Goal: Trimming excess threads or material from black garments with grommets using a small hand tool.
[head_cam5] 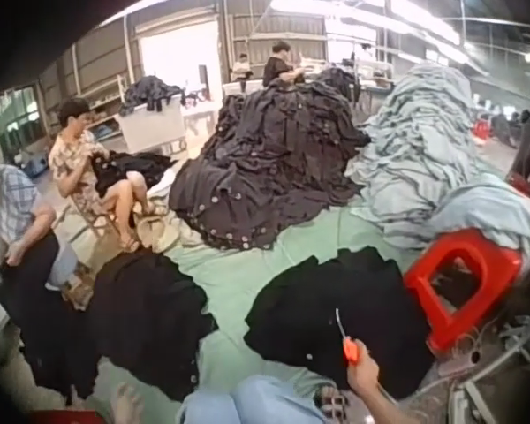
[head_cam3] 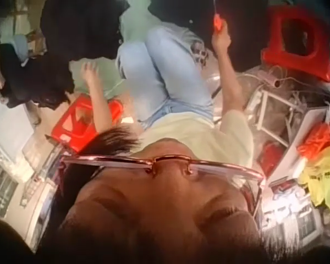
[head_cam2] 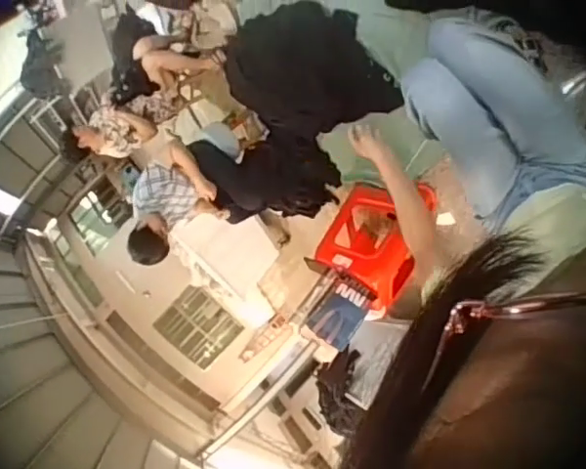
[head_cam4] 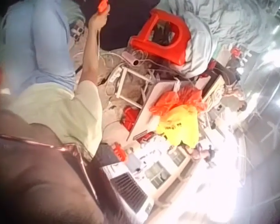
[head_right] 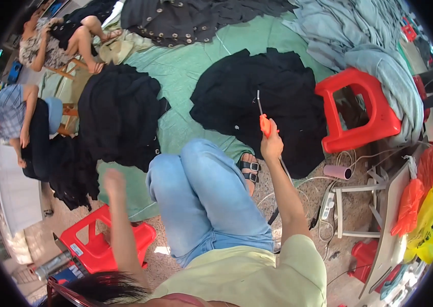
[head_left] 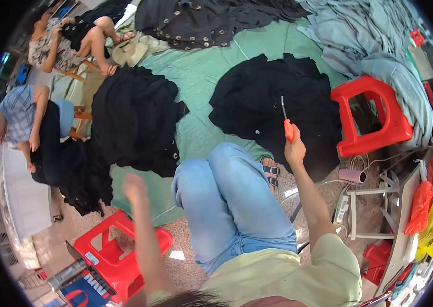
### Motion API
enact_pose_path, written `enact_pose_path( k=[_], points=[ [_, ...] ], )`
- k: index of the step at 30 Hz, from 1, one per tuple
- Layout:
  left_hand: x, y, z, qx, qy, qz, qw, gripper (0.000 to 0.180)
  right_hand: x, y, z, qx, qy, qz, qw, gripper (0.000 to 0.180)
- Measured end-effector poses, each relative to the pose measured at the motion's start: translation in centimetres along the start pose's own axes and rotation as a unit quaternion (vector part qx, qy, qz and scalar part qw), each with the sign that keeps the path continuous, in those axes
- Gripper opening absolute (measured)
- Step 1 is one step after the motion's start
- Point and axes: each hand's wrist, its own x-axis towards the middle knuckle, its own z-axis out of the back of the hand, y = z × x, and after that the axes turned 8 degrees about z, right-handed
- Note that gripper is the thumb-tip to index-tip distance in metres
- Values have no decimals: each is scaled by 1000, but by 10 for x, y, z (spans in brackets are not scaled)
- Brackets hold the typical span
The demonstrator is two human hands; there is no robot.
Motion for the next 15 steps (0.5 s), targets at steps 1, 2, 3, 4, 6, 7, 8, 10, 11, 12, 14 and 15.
enact_pose_path(
  k=[1,2,3,4,6,7,8,10,11,12,14,15],
  points=[
    [-44,33,-17,44,-20,11,999,15,-2,-11,-11,-34,-14,23,999,53],
    [-64,53,8,162,45,118,979,15,-4,-13,-25,-46,-22,46,998,59],
    [-101,72,1,107,16,107,988,27,-7,-4,-35,-47,-16,65,997,54],
    [-121,76,5,109,10,104,989,27,-7,-6,-48,-49,-3,89,995,51],
    [-153,65,9,189,3,100,977,34,-4,2,-69,-45,17,130,990,45],
    [-164,57,2,227,1,97,969,38,-2,9,-84,-52,13,142,988,46],
    [-175,44,-10,265,-29,40,963,40,4,22,-97,-45,18,164,985,45],
    [-207,14,-43,302,-64,-17,951,41,13,58,-117,-40,28,230,972,45],
    [-224,-2,-67,321,-47,-69,943,43,22,76,-128,-41,29,273,961,45],
    [-227,-9,-81,337,-25,-120,934,45,34,91,-139,-55,19,304,951,43],
    [-224,-9,-71,367,-3,-136,920,46,62,112,-166,-163,-2,342,926,41],
    [-221,-7,-66,397,20,-146,906,48,76,119,-176,-216,6,339,916,40]
  ],
)
